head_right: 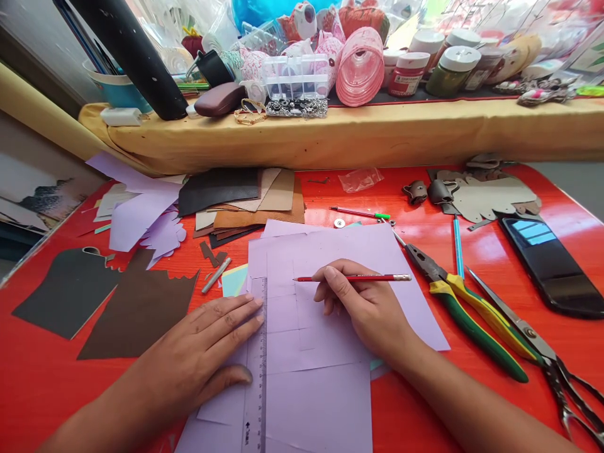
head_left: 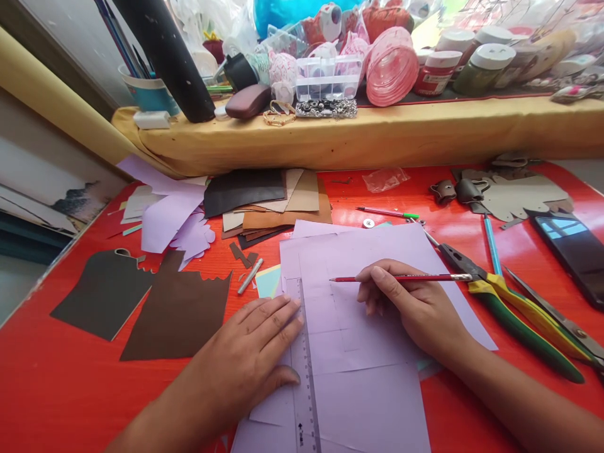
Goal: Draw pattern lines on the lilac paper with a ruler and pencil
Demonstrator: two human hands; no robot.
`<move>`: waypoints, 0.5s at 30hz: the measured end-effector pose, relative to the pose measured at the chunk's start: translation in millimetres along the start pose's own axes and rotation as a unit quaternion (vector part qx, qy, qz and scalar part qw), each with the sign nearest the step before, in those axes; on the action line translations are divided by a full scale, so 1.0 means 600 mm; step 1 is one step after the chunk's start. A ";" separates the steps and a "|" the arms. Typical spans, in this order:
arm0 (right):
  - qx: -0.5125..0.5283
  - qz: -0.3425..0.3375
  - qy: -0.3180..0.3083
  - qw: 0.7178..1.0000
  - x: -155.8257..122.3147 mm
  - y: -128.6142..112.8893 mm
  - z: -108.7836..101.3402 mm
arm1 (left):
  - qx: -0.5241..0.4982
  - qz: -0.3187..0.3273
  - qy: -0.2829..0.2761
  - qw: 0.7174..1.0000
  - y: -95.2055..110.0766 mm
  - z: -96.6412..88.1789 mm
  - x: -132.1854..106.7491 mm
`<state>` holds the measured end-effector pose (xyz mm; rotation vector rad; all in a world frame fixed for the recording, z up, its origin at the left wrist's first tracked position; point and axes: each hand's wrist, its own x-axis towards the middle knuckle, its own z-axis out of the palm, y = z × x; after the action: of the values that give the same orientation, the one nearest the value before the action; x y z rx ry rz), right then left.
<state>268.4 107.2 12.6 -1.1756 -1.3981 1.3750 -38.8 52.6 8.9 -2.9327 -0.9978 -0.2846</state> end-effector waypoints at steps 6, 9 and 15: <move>-0.006 -0.002 0.002 1.000 0.001 -0.002 0.000 | -0.013 -0.014 0.003 1.000 0.003 0.006 -0.005; -0.007 -0.001 0.002 1.000 0.001 -0.003 0.001 | -0.017 -0.017 0.001 1.000 0.003 0.008 -0.007; -0.006 -0.002 0.002 1.000 0.002 -0.003 0.001 | -0.021 -0.021 0.004 1.000 0.003 0.010 -0.009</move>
<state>267.2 108.1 14.6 -1.1816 -1.4067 1.3640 -40.7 48.5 2.4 -2.9473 -1.0656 -0.3225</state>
